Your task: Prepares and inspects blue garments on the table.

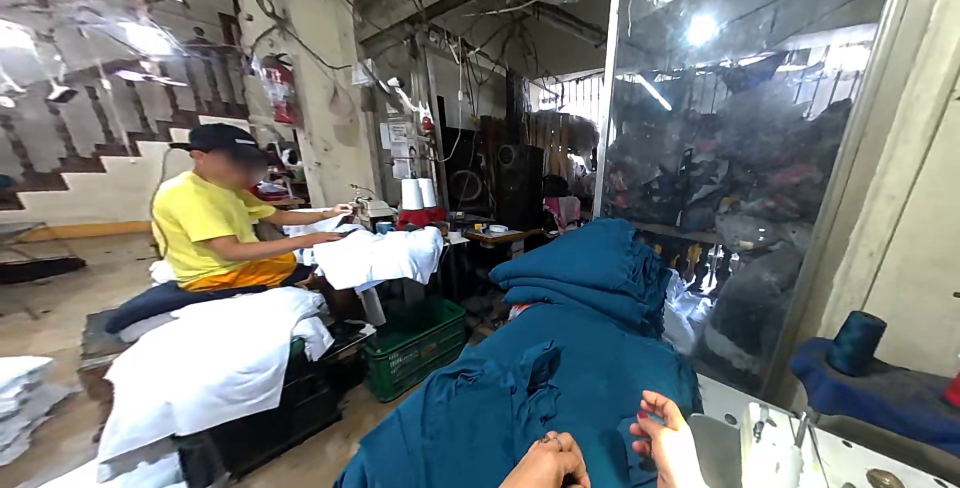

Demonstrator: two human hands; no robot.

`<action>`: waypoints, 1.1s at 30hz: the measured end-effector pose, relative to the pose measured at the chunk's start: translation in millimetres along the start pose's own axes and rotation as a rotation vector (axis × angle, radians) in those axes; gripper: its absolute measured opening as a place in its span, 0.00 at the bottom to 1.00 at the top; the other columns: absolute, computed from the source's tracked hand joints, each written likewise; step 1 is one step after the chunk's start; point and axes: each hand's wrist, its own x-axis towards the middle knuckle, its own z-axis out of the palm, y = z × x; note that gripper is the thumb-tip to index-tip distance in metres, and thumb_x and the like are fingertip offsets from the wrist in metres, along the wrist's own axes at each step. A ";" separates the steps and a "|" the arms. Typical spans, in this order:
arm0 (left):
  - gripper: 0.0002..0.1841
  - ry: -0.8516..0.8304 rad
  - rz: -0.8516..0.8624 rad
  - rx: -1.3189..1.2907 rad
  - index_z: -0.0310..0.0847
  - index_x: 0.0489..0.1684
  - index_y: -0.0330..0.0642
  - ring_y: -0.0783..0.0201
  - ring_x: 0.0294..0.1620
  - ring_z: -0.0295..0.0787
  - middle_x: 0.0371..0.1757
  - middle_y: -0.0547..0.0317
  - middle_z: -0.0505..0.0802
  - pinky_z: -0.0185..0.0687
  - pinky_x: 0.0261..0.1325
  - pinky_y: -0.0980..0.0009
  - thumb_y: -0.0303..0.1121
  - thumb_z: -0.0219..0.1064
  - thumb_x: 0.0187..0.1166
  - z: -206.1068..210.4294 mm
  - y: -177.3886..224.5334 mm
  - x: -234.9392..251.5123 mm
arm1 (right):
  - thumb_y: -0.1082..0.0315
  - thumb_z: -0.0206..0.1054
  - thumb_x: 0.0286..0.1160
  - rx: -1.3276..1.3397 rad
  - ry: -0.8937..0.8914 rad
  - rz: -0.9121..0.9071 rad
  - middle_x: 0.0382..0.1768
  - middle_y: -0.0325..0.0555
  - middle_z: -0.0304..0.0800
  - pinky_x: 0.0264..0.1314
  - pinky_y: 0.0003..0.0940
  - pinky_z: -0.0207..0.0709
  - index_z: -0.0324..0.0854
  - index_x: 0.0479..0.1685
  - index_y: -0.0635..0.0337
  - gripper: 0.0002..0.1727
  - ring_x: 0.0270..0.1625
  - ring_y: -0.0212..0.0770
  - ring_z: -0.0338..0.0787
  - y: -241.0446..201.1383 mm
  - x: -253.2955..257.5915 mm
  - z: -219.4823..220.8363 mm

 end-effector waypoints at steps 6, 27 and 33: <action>0.09 -0.154 0.025 0.005 0.94 0.36 0.34 0.47 0.63 0.85 0.52 0.43 0.94 0.74 0.71 0.51 0.33 0.72 0.76 -35.1 11.6 17.3 | 0.82 0.58 0.80 -0.007 -0.033 0.015 0.61 0.58 0.80 0.33 0.33 0.83 0.75 0.70 0.66 0.20 0.39 0.42 0.89 -1.3 -0.8 -1.6; 0.17 0.478 0.071 0.128 0.90 0.62 0.44 0.45 0.81 0.77 0.73 0.49 0.88 0.60 0.84 0.36 0.39 0.61 0.86 35.5 29.9 -29.6 | 0.83 0.59 0.78 -0.060 -0.083 -0.036 0.56 0.55 0.83 0.35 0.32 0.83 0.78 0.65 0.67 0.18 0.38 0.40 0.88 5.8 4.7 -3.4; 0.20 0.471 -0.278 0.147 0.87 0.63 0.34 0.39 0.58 0.90 0.57 0.34 0.91 0.85 0.63 0.43 0.33 0.74 0.73 0.8 -11.2 -110.8 | 0.81 0.61 0.79 -0.141 -0.115 -0.008 0.57 0.54 0.83 0.37 0.33 0.83 0.79 0.64 0.64 0.17 0.40 0.40 0.88 8.0 6.7 0.0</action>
